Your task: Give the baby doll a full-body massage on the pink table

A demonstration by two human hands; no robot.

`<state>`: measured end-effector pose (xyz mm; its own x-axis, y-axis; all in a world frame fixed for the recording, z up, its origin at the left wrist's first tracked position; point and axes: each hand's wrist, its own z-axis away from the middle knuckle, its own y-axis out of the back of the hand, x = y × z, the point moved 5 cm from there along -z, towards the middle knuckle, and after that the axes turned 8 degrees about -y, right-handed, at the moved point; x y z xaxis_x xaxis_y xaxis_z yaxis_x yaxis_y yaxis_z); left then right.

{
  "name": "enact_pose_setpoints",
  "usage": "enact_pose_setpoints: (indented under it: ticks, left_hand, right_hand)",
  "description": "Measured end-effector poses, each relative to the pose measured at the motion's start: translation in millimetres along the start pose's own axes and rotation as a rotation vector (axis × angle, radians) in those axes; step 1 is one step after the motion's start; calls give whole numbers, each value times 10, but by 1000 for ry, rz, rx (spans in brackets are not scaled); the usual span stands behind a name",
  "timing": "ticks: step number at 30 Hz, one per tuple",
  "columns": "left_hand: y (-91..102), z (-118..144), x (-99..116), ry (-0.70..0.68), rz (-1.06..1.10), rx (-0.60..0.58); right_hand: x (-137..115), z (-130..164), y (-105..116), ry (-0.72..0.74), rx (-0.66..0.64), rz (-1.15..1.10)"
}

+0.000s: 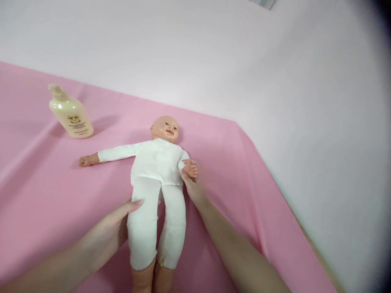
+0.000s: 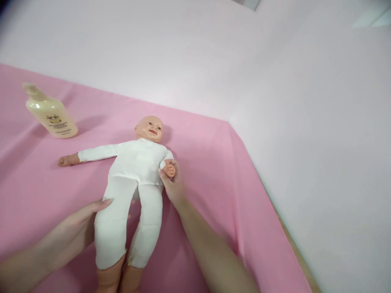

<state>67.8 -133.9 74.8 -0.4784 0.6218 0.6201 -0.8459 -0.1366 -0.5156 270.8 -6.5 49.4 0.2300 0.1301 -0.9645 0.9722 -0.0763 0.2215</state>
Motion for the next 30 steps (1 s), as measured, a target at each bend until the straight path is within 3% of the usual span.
enact_pose_setpoints:
  ticks: [30]
  left_hand:
    - [3,-11,-11,1,27,-9]
  right_hand:
    - [-10,0,-13,-8,-28,-20]
